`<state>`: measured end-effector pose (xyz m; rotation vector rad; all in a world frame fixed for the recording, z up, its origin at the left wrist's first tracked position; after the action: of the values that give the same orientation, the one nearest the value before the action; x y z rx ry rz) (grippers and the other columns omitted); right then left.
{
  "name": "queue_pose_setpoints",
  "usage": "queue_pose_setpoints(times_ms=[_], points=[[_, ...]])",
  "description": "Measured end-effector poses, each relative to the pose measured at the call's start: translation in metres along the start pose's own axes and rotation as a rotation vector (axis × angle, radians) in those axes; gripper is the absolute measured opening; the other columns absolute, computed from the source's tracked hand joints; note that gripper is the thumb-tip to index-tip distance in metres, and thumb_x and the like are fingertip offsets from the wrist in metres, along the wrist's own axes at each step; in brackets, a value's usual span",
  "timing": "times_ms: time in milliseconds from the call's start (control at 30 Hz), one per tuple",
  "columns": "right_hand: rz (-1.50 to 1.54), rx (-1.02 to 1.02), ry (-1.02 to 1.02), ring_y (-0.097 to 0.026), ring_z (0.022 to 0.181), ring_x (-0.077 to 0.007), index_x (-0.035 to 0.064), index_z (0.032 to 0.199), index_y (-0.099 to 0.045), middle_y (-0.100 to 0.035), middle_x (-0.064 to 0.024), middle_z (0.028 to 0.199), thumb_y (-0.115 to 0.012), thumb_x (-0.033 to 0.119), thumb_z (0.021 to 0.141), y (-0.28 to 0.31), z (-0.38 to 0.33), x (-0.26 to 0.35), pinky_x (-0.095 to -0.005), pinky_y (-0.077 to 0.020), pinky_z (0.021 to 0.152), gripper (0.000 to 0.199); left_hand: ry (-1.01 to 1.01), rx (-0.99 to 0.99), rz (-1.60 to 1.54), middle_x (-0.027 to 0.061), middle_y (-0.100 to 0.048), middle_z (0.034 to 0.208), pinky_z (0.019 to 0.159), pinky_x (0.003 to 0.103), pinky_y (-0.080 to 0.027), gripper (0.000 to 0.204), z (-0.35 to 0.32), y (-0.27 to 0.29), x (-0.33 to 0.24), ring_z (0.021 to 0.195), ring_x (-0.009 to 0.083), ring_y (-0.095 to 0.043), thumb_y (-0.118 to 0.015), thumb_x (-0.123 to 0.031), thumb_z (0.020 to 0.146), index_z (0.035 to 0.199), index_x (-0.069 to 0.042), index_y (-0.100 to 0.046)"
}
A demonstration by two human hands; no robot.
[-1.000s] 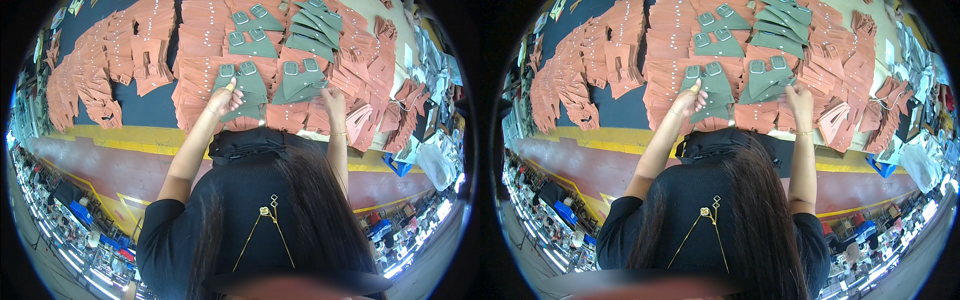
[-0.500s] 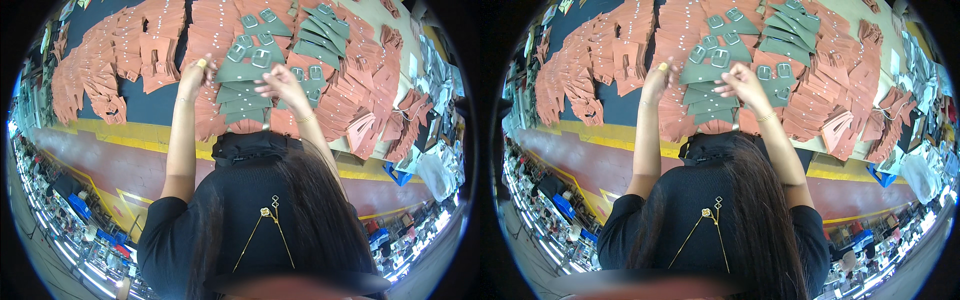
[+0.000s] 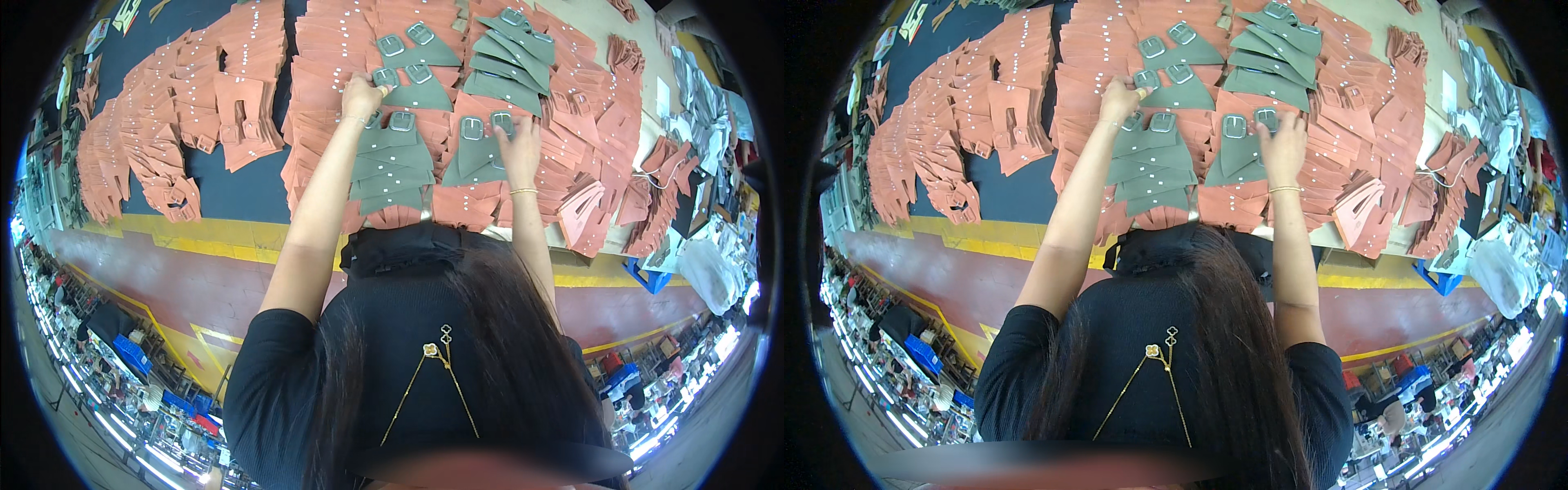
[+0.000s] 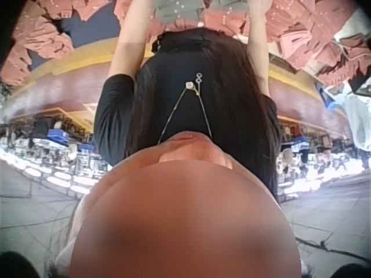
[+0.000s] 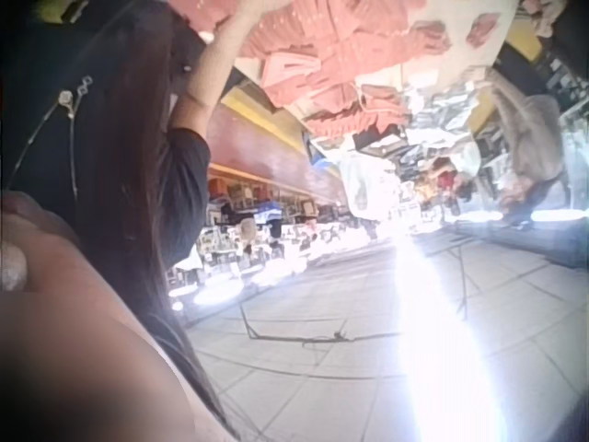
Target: The person sorts and stacks green and pink fabric pieces with metal buckles on a large table. They pick up pieces, align them, and place them into neat piles while other workers are visible in the background.
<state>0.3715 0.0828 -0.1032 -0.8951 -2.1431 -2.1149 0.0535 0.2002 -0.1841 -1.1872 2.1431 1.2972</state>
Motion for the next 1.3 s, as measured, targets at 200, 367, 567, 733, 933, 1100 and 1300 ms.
queue_pose_setpoints(times_ms=[200,367,567,733,933,1100,1300], points=[[-0.093,0.042,-0.014,-0.057,0.097,-0.0358,0.0088,0.108,-0.056,-0.058,-0.0141,0.102,-0.077,0.025,0.074,-0.006,0.006,-0.013,-0.0455,-0.0464,0.082,0.043,0.095,0.168,-0.148,0.0121,-0.067,0.078,0.05,0.028,-0.048,0.032,-0.008,-0.008,-0.012,0.075,0.0159,-0.066,-0.078,-0.023,0.078,0.086,0.002,-0.059],[-0.121,0.1,-0.015,-0.058,0.094,-0.0356,0.007,0.098,-0.06,-0.06,-0.0143,0.096,-0.078,0.023,0.072,-0.003,0.009,-0.007,-0.0456,-0.047,0.08,0.035,-0.031,0.313,-0.631,0.0129,-0.067,0.09,0.053,0.023,-0.053,0.028,-0.056,0.001,-0.054,0.072,0.0167,-0.066,-0.07,-0.01,0.083,0.103,0.004,-0.056],[0.1,0.22,0.047,-0.062,0.079,-0.0339,0.0021,0.089,-0.062,-0.063,-0.0154,0.087,-0.076,0.023,0.074,0.032,0.007,0.041,-0.042,-0.0477,0.069,0.03,0.015,0.32,-0.543,0.0155,-0.066,0.092,0.053,0.025,-0.057,0.045,-0.068,0.029,-0.009,0.068,0.0187,-0.068,-0.068,-0.005,0.084,0.124,0.006,-0.049],[0.352,0.416,0.003,-0.066,0.064,-0.0241,-0.0009,0.092,-0.059,-0.068,-0.0113,0.078,-0.074,0.019,0.079,0.052,0.004,0.11,-0.0331,-0.05,0.054,0.028,0.022,0.346,-0.151,0.0153,-0.068,0.086,0.049,0.026,-0.055,0.048,-0.061,0.034,0.021,0.059,0.0173,-0.067,-0.065,-0.004,0.085,0.129,0.003,-0.048],[1.13,0.578,-0.07,-0.067,0.072,-0.0125,-0.0028,0.1,-0.055,-0.068,-0.0101,0.082,-0.069,0.013,0.085,-0.009,0.003,0.162,-0.0241,-0.0557,0.057,0.026,0.095,0.372,0.059,0.0139,-0.067,0.072,0.045,0.03,-0.053,0.037,-0.06,0.049,0.016,0.054,0.019,-0.066,-0.063,-0.004,0.084,0.12,0.003,-0.055],[1.054,0.75,-0.239,-0.069,0.067,-0.015,-0.0049,0.103,-0.052,-0.068,-0.0129,0.08,-0.067,0.011,0.086,-0.101,-0.006,0.148,-0.0251,-0.0558,0.053,0.028,0.092,0.288,0.292,0.0166,-0.067,0.072,0.048,0.033,-0.054,0.018,-0.045,0.084,0.013,0.053,0.0235,-0.067,-0.057,-0.006,0.086,0.101,0.003,-0.062],[0.612,0.69,-0.236,-0.07,0.068,-0.0223,-0.001,0.1,-0.056,-0.069,-0.0142,0.078,-0.071,0.02,0.083,-0.104,-0.01,0.105,-0.0306,-0.053,0.053,0.031,-0.566,-0.116,0.623,0.0159,-0.067,0.071,0.052,0.033,-0.054,0.021,-0.032,0.1,-0.051,0.058,0.0229,-0.068,-0.059,-0.011,0.085,0.1,0.003,-0.064]])
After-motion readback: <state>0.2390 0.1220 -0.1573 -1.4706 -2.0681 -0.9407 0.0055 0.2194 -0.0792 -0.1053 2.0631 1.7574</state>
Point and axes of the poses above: each hand's wrist, its own z-axis towards the middle knuckle, its own y-axis out of the back of the hand, x = y × z, the point moved 8 cm from there along z, towards the middle knuckle
